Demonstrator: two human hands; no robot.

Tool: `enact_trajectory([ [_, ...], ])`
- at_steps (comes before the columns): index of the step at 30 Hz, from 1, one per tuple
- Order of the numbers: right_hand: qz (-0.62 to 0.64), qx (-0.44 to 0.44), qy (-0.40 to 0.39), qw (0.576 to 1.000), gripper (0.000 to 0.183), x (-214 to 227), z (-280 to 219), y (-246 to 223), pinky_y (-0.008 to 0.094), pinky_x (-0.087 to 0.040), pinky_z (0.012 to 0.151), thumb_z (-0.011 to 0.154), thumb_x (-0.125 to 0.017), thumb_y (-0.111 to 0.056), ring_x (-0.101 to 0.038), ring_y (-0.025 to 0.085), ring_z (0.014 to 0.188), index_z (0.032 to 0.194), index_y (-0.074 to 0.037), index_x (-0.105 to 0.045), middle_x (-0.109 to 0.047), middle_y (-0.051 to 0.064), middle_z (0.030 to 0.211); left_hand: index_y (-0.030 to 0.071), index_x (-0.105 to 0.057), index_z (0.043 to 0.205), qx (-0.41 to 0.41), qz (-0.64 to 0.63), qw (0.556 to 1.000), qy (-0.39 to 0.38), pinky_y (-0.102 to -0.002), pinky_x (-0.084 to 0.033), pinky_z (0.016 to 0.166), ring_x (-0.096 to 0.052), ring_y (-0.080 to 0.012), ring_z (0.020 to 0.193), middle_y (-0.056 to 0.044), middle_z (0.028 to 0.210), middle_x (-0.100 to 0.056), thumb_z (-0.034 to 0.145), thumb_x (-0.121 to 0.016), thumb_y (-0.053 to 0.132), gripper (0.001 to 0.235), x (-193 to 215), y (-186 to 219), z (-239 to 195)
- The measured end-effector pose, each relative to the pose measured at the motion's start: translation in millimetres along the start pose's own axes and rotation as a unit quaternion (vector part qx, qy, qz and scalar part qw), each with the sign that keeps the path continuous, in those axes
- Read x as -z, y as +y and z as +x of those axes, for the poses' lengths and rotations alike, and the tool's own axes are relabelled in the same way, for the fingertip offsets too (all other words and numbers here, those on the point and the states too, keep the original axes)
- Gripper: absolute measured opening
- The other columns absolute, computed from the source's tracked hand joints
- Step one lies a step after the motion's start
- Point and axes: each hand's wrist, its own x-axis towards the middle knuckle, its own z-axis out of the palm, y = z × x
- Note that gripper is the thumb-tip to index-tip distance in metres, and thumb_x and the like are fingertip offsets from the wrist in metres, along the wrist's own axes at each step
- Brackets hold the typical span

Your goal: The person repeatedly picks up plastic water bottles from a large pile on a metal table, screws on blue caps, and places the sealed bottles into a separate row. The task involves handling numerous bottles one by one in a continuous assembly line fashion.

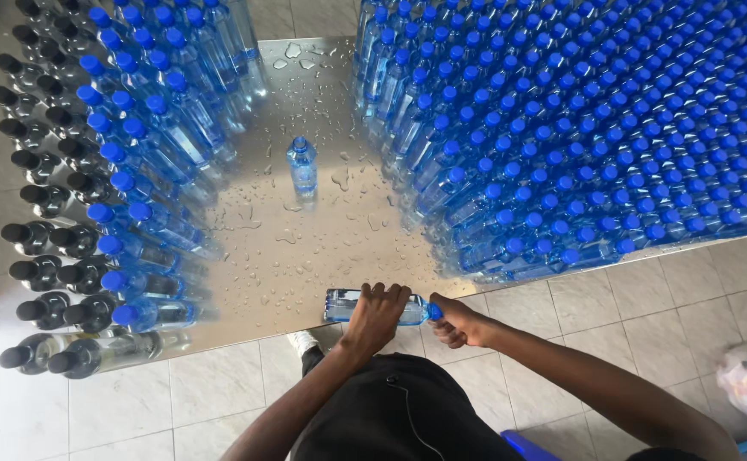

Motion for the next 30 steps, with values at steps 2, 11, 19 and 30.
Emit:
enact_trajectory([
  [2,-0.097,0.063,0.068,0.991,0.072,8,-13,-11,0.03,-0.028,0.03,0.109,-0.032,-0.072,-0.034,0.014,0.033,0.065,-0.016,-0.042,-0.031,-0.001,0.049,0.016,-0.064,0.132,0.022,-0.076,0.997,-0.003,-0.051,-0.058,0.082,-0.074,-0.0338,0.092,-0.005,0.105,-0.072,0.072,-0.087,0.02,0.065,-21,-8,7],
  [11,-0.534,0.5,0.342,0.589,0.055,45,-18,-18,0.037,-0.056,0.053,0.111,-0.029,-0.052,-0.069,0.026,0.06,0.079,-0.016,-0.056,-0.06,0.006,0.066,0.014,-0.064,0.138,0.079,-0.41,0.903,-0.096,-0.063,-0.059,0.097,-0.075,-0.0484,0.114,-0.017,0.122,-0.079,0.076,-0.079,0.032,0.067,64,-6,35],
  [19,-0.481,0.328,0.292,0.759,0.062,30,-74,-77,0.048,-0.055,0.054,0.121,-0.033,-0.052,-0.076,0.033,0.06,0.132,0.0,-0.063,-0.078,0.023,0.082,0.013,-0.058,0.144,0.17,-0.374,0.907,0.09,-0.058,-0.059,0.099,-0.075,-0.0434,0.117,-0.016,0.126,-0.076,0.08,-0.09,0.026,0.073,-20,7,92],
  [30,-0.448,0.319,0.471,0.69,0.05,84,-14,-109,0.057,-0.064,0.08,0.104,-0.071,-0.048,-0.081,0.042,0.088,0.132,-0.007,-0.066,-0.081,0.02,0.089,0.022,-0.016,0.176,0.128,-0.386,0.913,-0.006,-0.069,-0.057,0.107,-0.059,-0.051,0.14,-0.021,0.167,-0.044,0.096,-0.077,0.041,0.102,66,-17,108],
])
